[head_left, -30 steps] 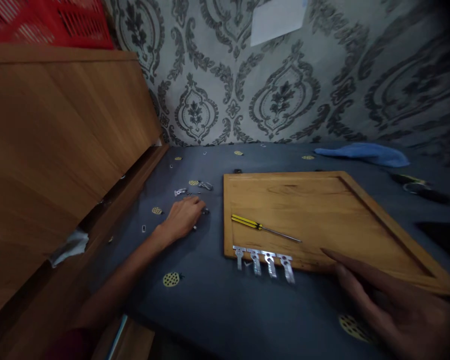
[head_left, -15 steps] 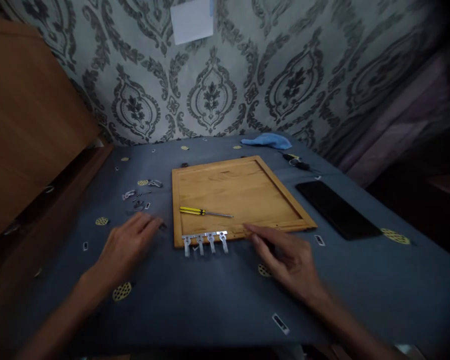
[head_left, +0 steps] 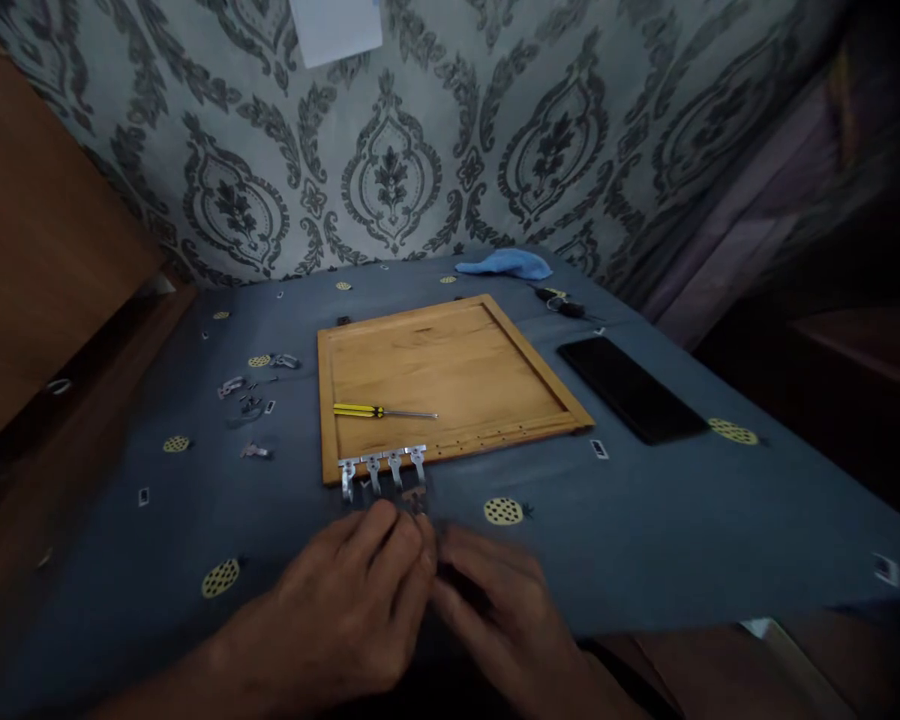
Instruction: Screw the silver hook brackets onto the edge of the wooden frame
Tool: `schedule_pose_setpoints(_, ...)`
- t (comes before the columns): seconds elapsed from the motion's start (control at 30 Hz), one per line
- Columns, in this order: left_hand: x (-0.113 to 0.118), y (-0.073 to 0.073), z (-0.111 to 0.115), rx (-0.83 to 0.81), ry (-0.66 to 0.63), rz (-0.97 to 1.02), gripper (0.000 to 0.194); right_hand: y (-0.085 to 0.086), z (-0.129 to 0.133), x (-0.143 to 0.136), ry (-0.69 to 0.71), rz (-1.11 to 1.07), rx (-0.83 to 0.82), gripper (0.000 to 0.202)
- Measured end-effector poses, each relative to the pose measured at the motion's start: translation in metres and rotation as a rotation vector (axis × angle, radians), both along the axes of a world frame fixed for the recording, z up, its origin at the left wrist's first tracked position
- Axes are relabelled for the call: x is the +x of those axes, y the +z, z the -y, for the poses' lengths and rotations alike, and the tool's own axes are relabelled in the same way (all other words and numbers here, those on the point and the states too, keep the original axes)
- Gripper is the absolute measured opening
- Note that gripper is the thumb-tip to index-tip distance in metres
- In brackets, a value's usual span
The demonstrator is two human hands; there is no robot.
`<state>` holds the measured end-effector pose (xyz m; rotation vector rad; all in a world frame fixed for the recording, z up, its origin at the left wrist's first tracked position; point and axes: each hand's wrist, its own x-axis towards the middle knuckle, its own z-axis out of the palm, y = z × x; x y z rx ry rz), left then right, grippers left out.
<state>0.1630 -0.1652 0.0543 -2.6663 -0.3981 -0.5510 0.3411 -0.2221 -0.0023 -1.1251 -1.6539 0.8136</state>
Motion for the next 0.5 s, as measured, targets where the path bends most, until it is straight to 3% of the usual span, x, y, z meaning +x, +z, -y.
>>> schedule_pose_setpoints(0.2,0.017,0.0,-0.008,-0.101,-0.033,0.038,0.032,0.001,0.005,0.021,-0.132,-0.052,0.038,0.023)
schedule_pose_setpoints(0.33,0.02,-0.003,-0.025,-0.44,0.069,0.194,0.032,-0.009,0.001,0.033,-0.245,-0.148,-0.029,0.026)
schedule_pose_setpoints(0.43,0.021,-0.006,-0.037,-0.726,0.162,0.279,0.027,-0.014,-0.003,0.04,-0.238,-0.252,-0.161,0.031)
schedule_pose_setpoints(0.5,0.024,-0.009,-0.043,-0.831,0.177,0.264,0.027,-0.015,-0.006,0.042,-0.22,-0.3,-0.245,0.036)
